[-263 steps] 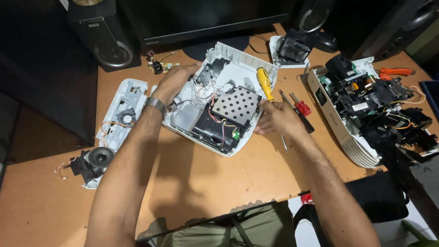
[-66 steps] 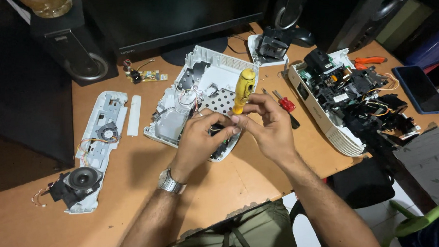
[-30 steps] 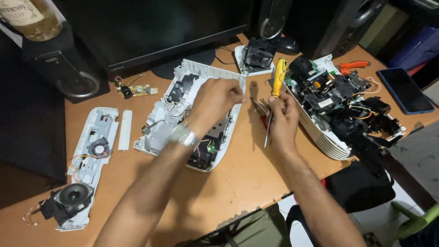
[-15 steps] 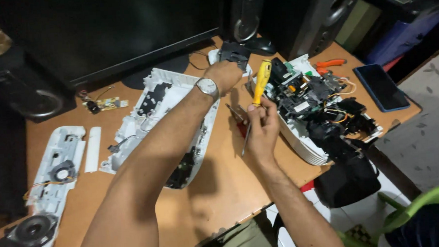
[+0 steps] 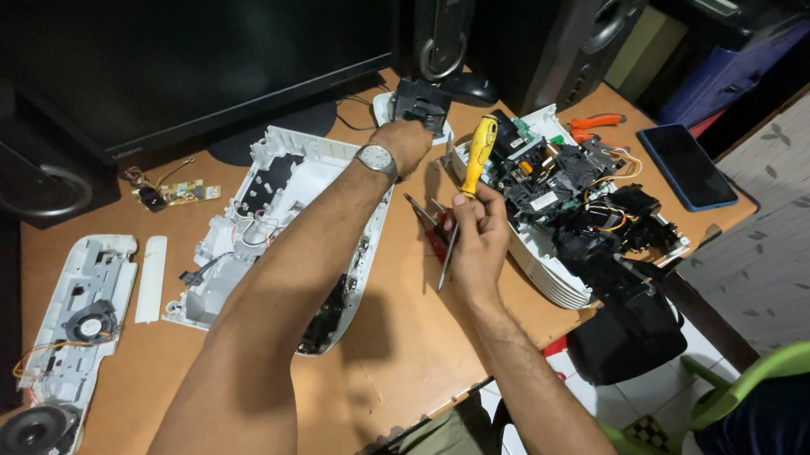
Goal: Disassembling the internal frame and electronic components of a projector using a screwdriver and manual manipulation of connectors.
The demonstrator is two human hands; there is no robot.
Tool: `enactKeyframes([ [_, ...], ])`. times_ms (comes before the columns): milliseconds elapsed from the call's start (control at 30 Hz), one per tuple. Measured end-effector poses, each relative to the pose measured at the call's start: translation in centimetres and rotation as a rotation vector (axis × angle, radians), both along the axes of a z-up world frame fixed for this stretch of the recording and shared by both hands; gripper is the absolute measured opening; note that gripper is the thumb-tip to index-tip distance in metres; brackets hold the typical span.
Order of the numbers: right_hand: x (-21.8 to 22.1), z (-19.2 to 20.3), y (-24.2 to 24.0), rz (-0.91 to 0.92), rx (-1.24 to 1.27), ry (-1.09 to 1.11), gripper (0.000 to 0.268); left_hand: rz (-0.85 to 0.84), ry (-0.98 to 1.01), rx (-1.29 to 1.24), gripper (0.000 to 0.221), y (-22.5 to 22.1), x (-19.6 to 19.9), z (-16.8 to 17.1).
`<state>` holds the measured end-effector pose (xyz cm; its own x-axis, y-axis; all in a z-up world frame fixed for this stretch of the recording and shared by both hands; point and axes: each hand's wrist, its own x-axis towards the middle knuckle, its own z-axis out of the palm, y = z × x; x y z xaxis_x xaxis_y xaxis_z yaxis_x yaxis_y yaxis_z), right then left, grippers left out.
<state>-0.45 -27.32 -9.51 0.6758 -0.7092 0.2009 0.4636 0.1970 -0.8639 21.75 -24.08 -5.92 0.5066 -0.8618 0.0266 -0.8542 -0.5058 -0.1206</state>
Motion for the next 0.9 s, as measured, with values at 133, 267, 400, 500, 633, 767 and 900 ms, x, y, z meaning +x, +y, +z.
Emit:
enactKeyframes([
  [133, -0.2, 0.9, 0.8, -0.041, 0.005, -0.010, 0.027, 0.046, 0.018, -0.029, 0.008, -0.4, 1.2, -0.4],
  [267, -0.5, 1.2, 1.3, -0.045, -0.051, -0.008, 0.030, 0.113, 0.003, -0.070, 0.005, -0.9, 2.1, -0.8],
  [400, -0.5, 1.0, 1.0, -0.034, -0.098, -0.008, 0.030, 0.127, 0.031, -0.056, 0.008, 0.1, 1.4, 0.6],
  [500, 0.0, 0.3, 0.5, -0.024, -0.089, -0.013, 0.029, 0.107, 0.015, -0.021, 0.015, -0.3, 1.9, 1.8],
  [633, 0.2, -1.5, -0.1, -0.045, -0.159, 0.052, 0.028, 0.220, 0.105, 0.032, 0.021, 2.5, 1.1, 4.2],
  [767, 0.6, -1.8, -0.3, -0.026, -0.179, 0.123, 0.029, 0.077, 0.001, -0.230, 0.015, 7.3, -0.9, 8.0],
  [900, -0.2, 0.5, 0.9, -0.011, -0.206, 0.179, 0.031, 0.090, -0.008, -0.399, 0.015, 13.2, -6.0, 11.2],
])
